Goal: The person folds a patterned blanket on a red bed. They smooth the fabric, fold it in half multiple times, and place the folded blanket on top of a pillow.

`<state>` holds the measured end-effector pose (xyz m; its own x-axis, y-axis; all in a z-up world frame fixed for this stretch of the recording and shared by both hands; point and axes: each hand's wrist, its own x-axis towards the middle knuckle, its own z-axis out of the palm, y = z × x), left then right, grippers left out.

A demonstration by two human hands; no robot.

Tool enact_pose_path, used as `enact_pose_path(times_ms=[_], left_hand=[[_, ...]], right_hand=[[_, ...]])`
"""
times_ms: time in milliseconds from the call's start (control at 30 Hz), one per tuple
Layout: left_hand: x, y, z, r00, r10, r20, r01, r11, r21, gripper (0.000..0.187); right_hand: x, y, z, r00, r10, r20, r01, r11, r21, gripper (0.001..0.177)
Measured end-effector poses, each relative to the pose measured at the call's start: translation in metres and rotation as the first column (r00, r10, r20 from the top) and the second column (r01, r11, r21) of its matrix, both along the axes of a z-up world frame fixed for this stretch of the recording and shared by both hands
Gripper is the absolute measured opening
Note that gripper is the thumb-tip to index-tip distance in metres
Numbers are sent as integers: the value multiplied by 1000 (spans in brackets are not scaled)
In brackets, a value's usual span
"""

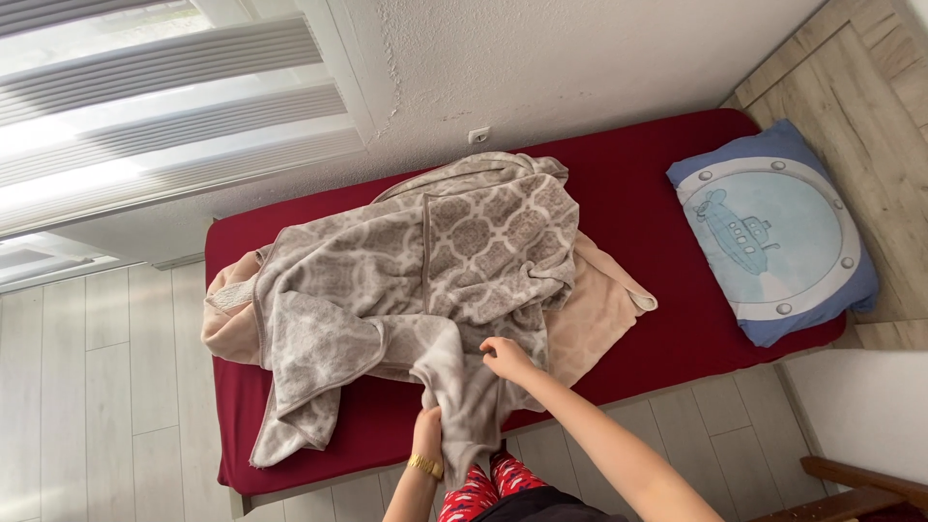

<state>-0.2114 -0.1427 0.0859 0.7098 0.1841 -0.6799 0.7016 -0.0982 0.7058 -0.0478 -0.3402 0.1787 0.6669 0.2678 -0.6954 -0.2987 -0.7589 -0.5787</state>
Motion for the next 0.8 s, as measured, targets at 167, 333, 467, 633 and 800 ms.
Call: enact_pose_path(times_ms=[167, 333, 467, 633, 800], left_hand=[[-3, -14, 199, 845, 109, -523, -482, 580, -657, 37], [-7, 10, 251, 939, -176, -295, -142, 582, -801, 64], [12, 28, 270, 988, -94, -121, -30, 661, -750, 59], [55, 65, 236, 989, -140, -57, 139, 990, -17, 96], [101, 78, 152, 882, -398, -253, 471, 708, 527, 53]], right_hand=[[5, 19, -46, 867, 457, -196, -498, 802, -330, 98], [-6, 48, -61, 805, 477, -353, -586, 732, -348, 132], [-10, 57, -104, 780, 579, -237, -623, 687, -373, 75], [8, 33, -110, 976, -101, 191, 139, 970, -199, 20], [-8, 6, 54, 640, -682, -353, 767, 589, 253, 57]])
